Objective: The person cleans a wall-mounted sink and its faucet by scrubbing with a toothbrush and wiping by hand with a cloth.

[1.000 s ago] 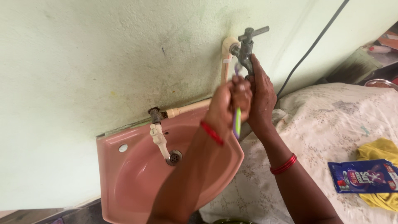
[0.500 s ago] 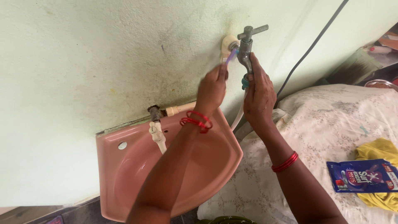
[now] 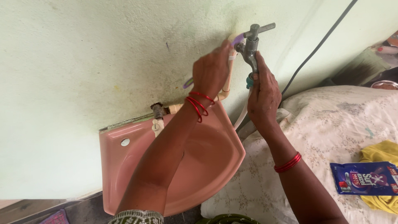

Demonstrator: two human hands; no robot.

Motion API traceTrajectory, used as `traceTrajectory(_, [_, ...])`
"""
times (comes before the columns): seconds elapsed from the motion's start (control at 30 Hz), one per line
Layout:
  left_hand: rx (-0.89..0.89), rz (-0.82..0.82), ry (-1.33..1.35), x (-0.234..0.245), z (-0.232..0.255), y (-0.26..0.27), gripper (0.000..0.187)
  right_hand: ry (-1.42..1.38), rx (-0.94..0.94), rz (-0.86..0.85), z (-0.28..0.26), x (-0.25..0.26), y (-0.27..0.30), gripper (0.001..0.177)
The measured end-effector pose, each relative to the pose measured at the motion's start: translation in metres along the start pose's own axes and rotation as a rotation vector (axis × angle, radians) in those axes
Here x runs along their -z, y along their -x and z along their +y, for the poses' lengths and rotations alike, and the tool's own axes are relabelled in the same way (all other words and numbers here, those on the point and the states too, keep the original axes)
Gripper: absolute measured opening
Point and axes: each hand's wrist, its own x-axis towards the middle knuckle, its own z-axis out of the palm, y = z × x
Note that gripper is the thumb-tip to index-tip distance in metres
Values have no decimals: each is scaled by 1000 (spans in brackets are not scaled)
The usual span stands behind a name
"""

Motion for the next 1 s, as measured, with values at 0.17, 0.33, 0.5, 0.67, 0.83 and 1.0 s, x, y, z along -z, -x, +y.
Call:
traceTrajectory(0.17, [138, -176, 56, 3, 12, 27, 22, -3, -22, -23, 0, 2, -1, 45])
traceTrajectory(0.33, [-3, -37, 13, -6, 3, 2, 19, -7, -28, -26, -3, 2, -1, 45])
traceTrajectory(0.5, [-238, 112, 51, 5, -6, 14, 22, -17, 5, -18, -2, 5, 0, 47])
traceTrajectory(0.67, [-158, -27, 3, -3, -3, 2, 20, -8, -28, -22, -2, 3, -1, 48])
traceTrajectory(0.83, [-217, 43, 66, -1, -9, 8, 18, -28, -68, -37, -4, 4, -1, 47])
traceTrajectory(1.0, [25, -171, -37, -1, -7, 11, 15, -7, -22, -26, -4, 6, -2, 48])
